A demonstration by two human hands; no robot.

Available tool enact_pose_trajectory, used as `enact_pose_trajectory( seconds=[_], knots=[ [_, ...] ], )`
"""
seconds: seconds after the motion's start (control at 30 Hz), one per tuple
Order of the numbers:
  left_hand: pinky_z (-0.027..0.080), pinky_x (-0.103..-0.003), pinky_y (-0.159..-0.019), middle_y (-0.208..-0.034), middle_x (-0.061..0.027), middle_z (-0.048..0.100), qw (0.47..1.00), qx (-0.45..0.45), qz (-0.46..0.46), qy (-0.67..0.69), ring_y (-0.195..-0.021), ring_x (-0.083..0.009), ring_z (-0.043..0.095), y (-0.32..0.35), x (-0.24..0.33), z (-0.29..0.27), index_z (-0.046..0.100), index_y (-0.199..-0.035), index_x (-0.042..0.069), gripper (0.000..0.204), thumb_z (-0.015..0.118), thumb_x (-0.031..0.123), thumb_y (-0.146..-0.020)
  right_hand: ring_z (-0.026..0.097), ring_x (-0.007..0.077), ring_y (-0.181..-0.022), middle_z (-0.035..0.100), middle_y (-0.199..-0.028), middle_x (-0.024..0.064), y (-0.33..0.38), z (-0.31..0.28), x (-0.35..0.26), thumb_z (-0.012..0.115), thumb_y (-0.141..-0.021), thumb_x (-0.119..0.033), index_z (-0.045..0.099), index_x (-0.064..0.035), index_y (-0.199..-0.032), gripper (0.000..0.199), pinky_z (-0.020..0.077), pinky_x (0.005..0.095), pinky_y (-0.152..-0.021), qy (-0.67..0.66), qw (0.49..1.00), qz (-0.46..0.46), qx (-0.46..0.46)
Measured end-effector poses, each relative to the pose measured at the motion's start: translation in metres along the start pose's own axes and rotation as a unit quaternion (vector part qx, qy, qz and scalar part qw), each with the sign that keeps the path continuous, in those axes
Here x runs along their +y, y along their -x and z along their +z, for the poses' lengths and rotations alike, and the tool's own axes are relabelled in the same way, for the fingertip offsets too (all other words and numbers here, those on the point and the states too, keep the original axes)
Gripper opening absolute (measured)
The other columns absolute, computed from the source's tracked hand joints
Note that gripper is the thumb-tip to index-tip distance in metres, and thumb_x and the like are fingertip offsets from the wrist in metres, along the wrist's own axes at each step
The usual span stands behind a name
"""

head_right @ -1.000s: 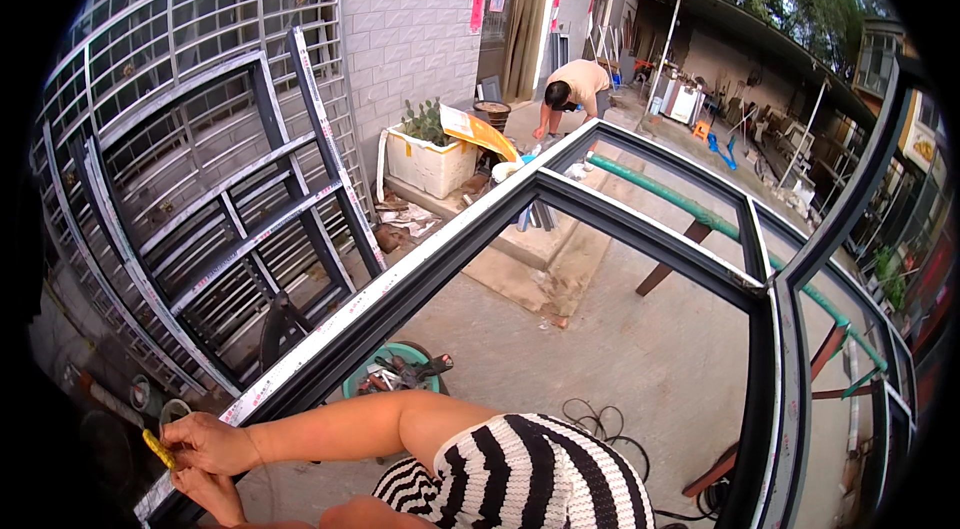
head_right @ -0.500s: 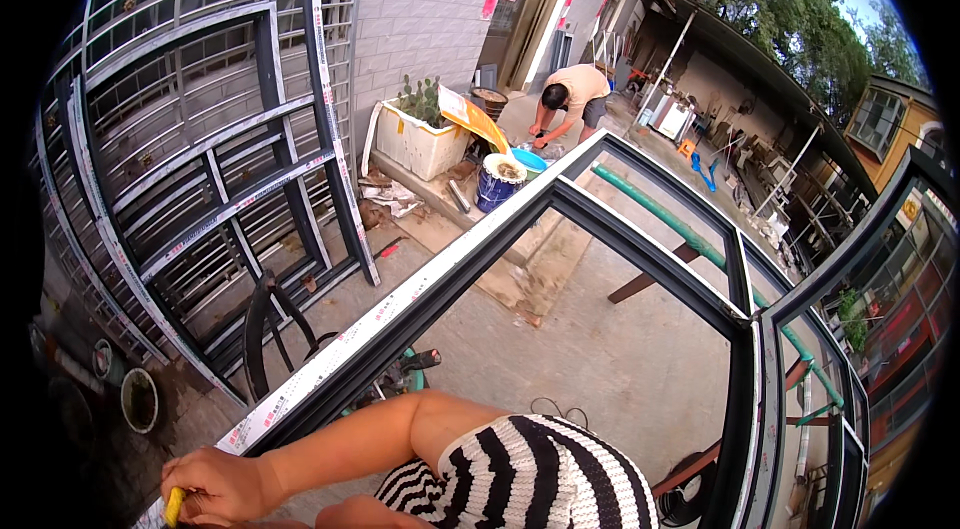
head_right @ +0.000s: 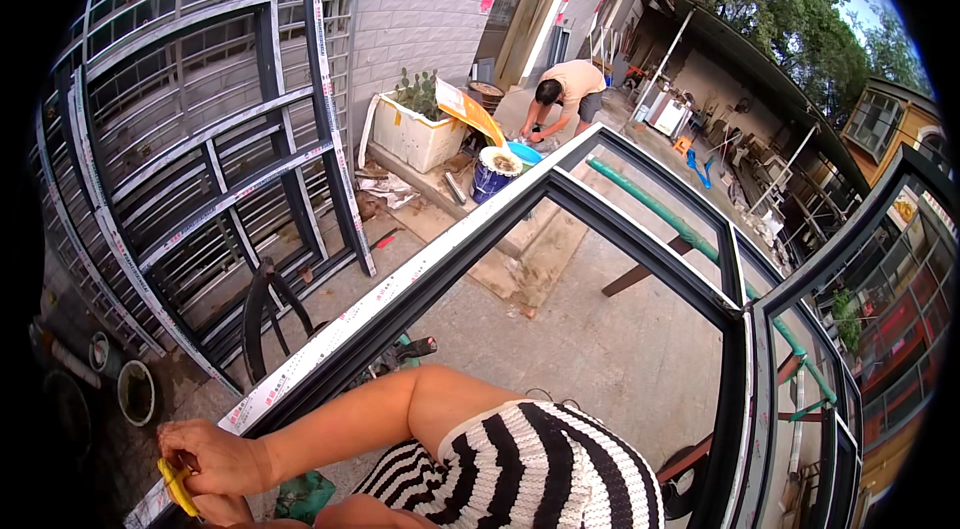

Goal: The person inserts a black rubber seal and a small black component into the channel of a white window frame, using a yellow-handled tool to press the seal into place.

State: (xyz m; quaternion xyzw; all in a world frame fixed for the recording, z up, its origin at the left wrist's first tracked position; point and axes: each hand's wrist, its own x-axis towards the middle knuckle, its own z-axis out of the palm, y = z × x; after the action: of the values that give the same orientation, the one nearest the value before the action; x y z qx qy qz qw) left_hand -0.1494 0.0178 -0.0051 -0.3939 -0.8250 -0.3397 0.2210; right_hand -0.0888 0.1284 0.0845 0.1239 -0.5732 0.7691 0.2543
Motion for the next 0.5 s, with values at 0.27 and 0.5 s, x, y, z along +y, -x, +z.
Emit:
enact_pose_trajectory(
  seconds=[0.27,0.5],
  knots=[
    [0.029,-0.049,-0.105,-0.119,-0.0201,0.056,1.000,-0.003,0.001,0.006,-0.118,-0.0387,0.047,0.003,0.000,-0.001,0.056,-0.118,-0.003,0.046,0.070,0.020,-0.080,0.058,0.0223,-0.066,0.060,-0.076,0.0106,0.007,-0.008,-0.002,0.071,-0.070,-0.003,0.062,-0.0001,-0.083,0.016,0.0420,0.0314,-0.056,0.096,0.990,-0.105,-0.004],
    [0.029,-0.049,-0.105,-0.119,-0.0196,0.057,1.000,-0.005,-0.002,0.020,-0.118,-0.0384,0.047,0.014,0.008,0.000,0.057,-0.117,-0.003,0.046,0.071,0.019,-0.080,0.063,0.0225,-0.084,0.065,-0.089,0.0105,-0.013,-0.037,-0.004,0.072,-0.073,-0.006,0.062,0.0020,-0.083,0.016,0.0494,0.0340,-0.074,0.087,0.966,0.037,-0.241]
  ],
)
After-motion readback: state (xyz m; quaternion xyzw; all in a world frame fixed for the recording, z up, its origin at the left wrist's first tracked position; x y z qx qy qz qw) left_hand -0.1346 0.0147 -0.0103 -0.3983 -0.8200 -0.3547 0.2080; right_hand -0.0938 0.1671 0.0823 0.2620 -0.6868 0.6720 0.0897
